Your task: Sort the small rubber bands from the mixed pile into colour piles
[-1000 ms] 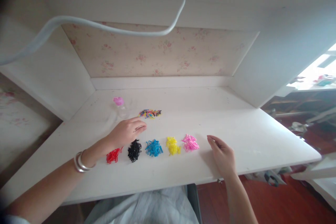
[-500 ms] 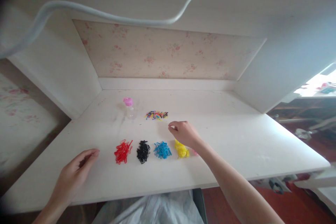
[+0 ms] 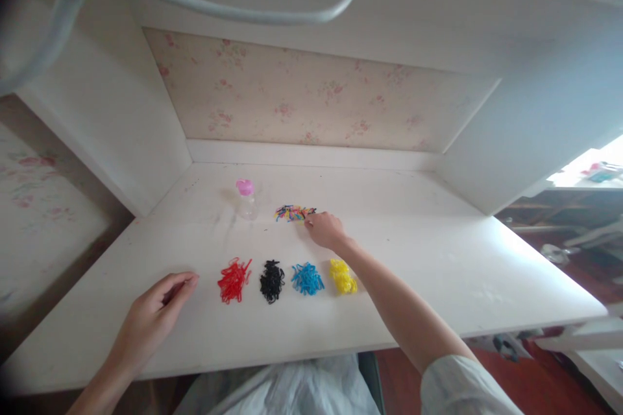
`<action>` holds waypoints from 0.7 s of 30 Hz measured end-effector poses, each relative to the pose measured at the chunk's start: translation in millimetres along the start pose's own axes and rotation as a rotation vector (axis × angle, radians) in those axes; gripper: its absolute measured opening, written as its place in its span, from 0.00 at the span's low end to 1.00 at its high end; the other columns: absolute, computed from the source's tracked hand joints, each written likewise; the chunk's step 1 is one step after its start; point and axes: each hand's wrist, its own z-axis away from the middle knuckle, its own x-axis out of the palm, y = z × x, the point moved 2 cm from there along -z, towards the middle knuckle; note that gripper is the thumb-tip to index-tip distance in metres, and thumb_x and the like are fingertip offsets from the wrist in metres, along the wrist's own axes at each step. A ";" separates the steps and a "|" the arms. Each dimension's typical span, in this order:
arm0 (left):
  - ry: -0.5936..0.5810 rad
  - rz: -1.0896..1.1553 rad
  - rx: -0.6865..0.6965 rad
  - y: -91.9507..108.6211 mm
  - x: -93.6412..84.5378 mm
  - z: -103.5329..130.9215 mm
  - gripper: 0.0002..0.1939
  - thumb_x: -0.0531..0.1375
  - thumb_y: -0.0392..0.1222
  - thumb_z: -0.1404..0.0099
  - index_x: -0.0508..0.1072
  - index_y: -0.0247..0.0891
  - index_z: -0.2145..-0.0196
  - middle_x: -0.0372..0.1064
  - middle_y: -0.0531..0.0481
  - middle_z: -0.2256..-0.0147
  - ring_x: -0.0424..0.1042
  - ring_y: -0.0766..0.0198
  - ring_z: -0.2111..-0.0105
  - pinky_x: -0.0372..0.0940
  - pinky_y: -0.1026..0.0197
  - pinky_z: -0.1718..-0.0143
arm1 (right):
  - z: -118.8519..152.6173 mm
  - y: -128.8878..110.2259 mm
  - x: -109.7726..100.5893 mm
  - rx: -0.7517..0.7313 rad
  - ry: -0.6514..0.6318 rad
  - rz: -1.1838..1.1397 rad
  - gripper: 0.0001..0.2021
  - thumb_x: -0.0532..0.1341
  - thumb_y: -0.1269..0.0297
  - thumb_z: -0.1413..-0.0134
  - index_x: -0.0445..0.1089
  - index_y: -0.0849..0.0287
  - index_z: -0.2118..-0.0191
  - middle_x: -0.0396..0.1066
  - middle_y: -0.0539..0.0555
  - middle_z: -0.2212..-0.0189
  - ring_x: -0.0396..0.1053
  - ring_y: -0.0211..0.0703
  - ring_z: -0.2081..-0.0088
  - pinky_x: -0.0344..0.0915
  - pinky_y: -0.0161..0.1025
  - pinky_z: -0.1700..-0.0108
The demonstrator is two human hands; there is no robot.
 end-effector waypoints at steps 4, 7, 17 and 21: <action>-0.013 -0.008 0.015 -1.4 1.7 -0.9 0.18 0.54 0.57 0.39 0.73 0.42 0.62 0.74 0.53 0.63 0.72 0.63 0.64 0.65 0.66 0.63 | 19.7 15.5 -12.2 -0.065 -0.021 -0.046 0.14 0.52 0.61 0.45 0.75 0.51 0.64 0.76 0.51 0.66 0.71 0.43 0.64 0.60 0.34 0.63; -0.026 -0.018 0.018 -3.1 3.2 -1.2 0.18 0.54 0.57 0.39 0.73 0.42 0.62 0.75 0.53 0.63 0.72 0.63 0.64 0.65 0.66 0.63 | 44.9 29.4 -23.7 -0.089 -0.015 -0.086 0.15 0.51 0.62 0.43 0.76 0.53 0.64 0.76 0.51 0.67 0.71 0.39 0.67 0.60 0.32 0.65; -0.025 -0.061 0.052 -0.1 5.3 -1.6 0.18 0.55 0.57 0.40 0.73 0.41 0.63 0.75 0.51 0.65 0.73 0.63 0.66 0.66 0.67 0.66 | 138.4 69.9 -10.9 0.160 0.113 -0.152 0.17 0.49 0.56 0.42 0.76 0.48 0.64 0.75 0.48 0.75 0.69 0.38 0.74 0.56 0.32 0.72; -0.025 -0.082 0.068 2.5 7.0 -2.0 0.18 0.55 0.56 0.39 0.74 0.41 0.63 0.75 0.51 0.65 0.73 0.63 0.67 0.66 0.67 0.66 | 152.3 75.3 4.1 0.194 0.109 -0.060 0.18 0.48 0.55 0.41 0.76 0.46 0.62 0.76 0.50 0.71 0.71 0.41 0.71 0.55 0.34 0.71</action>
